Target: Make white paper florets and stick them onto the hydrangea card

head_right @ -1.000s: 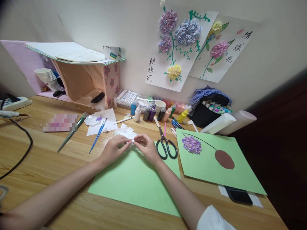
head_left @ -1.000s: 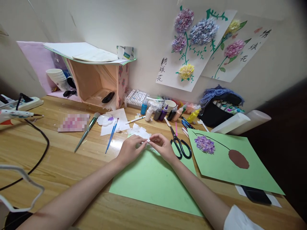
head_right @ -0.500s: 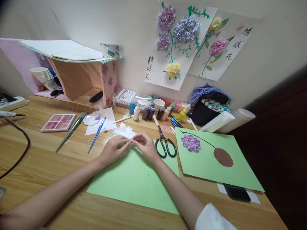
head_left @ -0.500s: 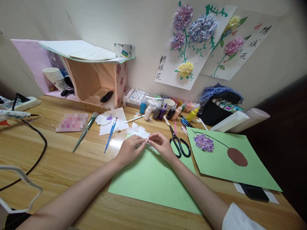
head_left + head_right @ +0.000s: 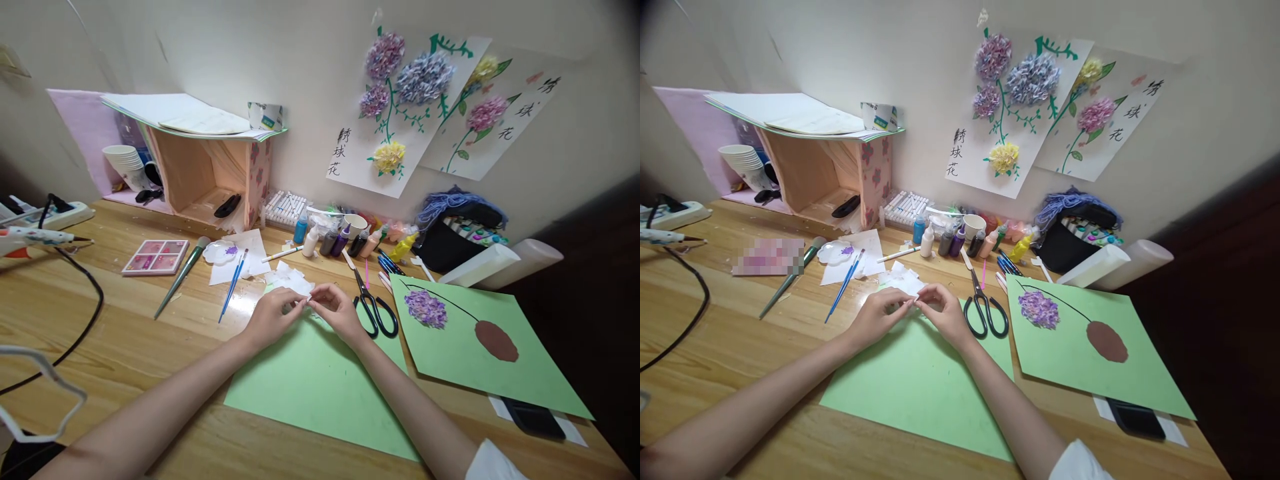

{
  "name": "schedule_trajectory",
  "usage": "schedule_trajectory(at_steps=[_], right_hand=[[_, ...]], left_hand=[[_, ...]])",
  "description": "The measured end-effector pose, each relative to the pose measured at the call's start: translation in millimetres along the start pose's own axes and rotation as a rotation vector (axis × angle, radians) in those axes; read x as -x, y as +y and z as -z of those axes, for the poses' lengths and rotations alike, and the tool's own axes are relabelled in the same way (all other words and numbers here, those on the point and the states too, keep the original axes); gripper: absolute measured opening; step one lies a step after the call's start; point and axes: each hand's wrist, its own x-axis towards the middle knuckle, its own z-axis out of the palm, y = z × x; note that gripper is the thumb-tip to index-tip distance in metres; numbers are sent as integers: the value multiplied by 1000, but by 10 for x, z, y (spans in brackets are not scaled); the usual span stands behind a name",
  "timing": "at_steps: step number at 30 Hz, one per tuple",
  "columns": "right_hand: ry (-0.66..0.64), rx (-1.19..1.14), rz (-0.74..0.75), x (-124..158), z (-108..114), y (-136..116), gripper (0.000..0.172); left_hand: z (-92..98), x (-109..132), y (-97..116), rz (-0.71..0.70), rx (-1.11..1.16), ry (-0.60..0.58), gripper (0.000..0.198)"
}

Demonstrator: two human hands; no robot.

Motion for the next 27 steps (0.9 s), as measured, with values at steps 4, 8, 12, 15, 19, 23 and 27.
schedule_trajectory(at_steps=[4, 8, 12, 15, 19, 23, 27], right_hand=[[-21, 38, 26, 5, 3, 8, 21], [-43, 58, 51, 6, 5, 17, 20], [-62, 64, 57, 15, 2, -3, 20], [-78, 73, 64, 24, -6, -23, 18], [-22, 98, 67, 14, -8, -9, 17], [56, 121, 38, -15, 9, 41, 17], [7, 115, 13, -21, 22, 59, 17]], left_hand=[[2, -5, -11, 23, 23, 21, 19], [-3, -25, -26, 71, 71, 29, 16], [-10, -41, -46, 99, 107, -11, 15], [-9, -46, -55, 104, 107, -6, 13], [-3, -49, -50, 125, 118, 44, 13], [1, -53, -38, 146, 158, 67, 13], [9, -44, -25, 88, 174, 42, 12]])
